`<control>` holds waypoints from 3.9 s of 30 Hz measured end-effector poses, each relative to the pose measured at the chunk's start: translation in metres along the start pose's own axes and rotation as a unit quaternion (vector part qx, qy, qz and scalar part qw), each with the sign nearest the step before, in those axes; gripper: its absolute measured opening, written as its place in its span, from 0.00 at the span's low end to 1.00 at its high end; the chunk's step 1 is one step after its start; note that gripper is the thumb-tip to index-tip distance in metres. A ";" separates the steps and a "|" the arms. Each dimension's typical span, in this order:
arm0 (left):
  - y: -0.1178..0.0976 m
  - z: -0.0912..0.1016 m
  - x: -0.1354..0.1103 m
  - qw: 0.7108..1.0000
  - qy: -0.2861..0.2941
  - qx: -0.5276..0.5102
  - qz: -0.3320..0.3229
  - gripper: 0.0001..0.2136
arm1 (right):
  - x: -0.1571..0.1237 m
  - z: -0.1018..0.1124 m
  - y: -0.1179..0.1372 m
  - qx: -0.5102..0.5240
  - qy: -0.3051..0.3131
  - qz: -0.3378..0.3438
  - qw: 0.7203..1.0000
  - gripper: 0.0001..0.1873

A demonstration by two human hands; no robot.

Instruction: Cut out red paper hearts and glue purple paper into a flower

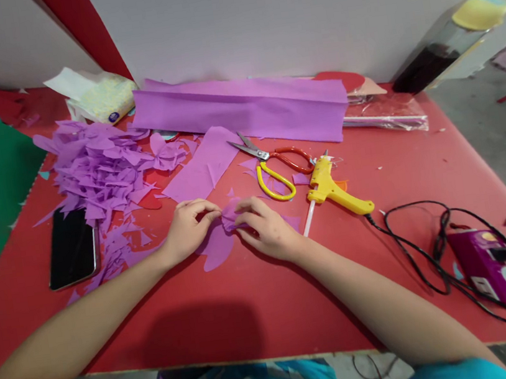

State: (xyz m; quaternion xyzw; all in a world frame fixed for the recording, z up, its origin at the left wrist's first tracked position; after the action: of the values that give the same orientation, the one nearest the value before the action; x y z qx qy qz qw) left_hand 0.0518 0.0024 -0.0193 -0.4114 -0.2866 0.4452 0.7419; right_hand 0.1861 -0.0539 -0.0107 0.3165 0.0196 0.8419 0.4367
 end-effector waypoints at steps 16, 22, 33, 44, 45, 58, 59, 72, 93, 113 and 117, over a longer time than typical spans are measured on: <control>-0.004 -0.011 -0.005 0.999 0.030 0.022 -0.011 0.06 | 0.008 -0.001 -0.007 -0.009 0.043 -0.095 0.994 0.03; -0.003 -0.012 -0.006 0.999 0.031 0.023 -0.016 0.05 | 0.010 0.000 -0.007 -0.004 0.049 -0.088 0.995 0.03; -0.005 -0.015 -0.007 0.999 0.049 -0.007 0.000 0.06 | 0.010 0.005 -0.004 0.010 0.017 -0.061 0.998 0.05; -0.011 -0.018 -0.010 0.994 0.102 -0.043 -0.004 0.06 | 0.009 0.003 0.001 0.013 0.019 -0.042 0.999 0.03; -0.011 -0.018 -0.010 0.994 0.104 -0.047 -0.004 0.06 | 0.009 0.003 0.002 0.015 0.020 -0.039 0.999 0.03; -0.007 -0.020 -0.010 0.989 0.127 -0.077 0.005 0.07 | 0.010 0.002 0.006 0.046 0.037 -0.026 0.998 0.02; -0.007 -0.021 -0.010 0.989 0.129 -0.077 0.005 0.07 | 0.010 0.001 0.006 0.051 0.039 -0.027 0.998 0.02; -0.016 -0.021 -0.013 0.989 0.135 -0.062 -0.023 0.07 | 0.009 0.007 0.015 0.084 0.011 -0.010 0.996 0.04; -0.020 -0.023 -0.023 0.985 0.116 -0.128 -0.010 0.17 | 0.009 0.027 0.030 0.011 -0.119 0.006 0.993 0.08; -0.007 -0.023 -0.015 0.952 0.073 -0.297 0.028 0.10 | -0.003 0.002 -0.021 0.143 -0.082 -0.314 0.935 0.06; -0.007 -0.022 -0.014 0.949 0.061 -0.306 0.041 0.06 | -0.001 0.003 -0.017 0.149 -0.067 -0.280 0.946 0.04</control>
State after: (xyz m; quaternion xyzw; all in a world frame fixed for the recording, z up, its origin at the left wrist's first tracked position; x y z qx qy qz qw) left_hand 0.0661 -0.0196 -0.0255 -0.6562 -0.3465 0.3399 0.5777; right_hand 0.2010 -0.0448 -0.0140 0.4153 0.2038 0.6500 0.6029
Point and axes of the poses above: each hand's wrist, its own x-axis towards the middle knuckle, its own z-axis out of the back of the hand, y = z × x, the point moved 6 cm from there along x, towards the middle knuckle, and after that the axes turned 14 degrees about -x, right-handed, at the moved point
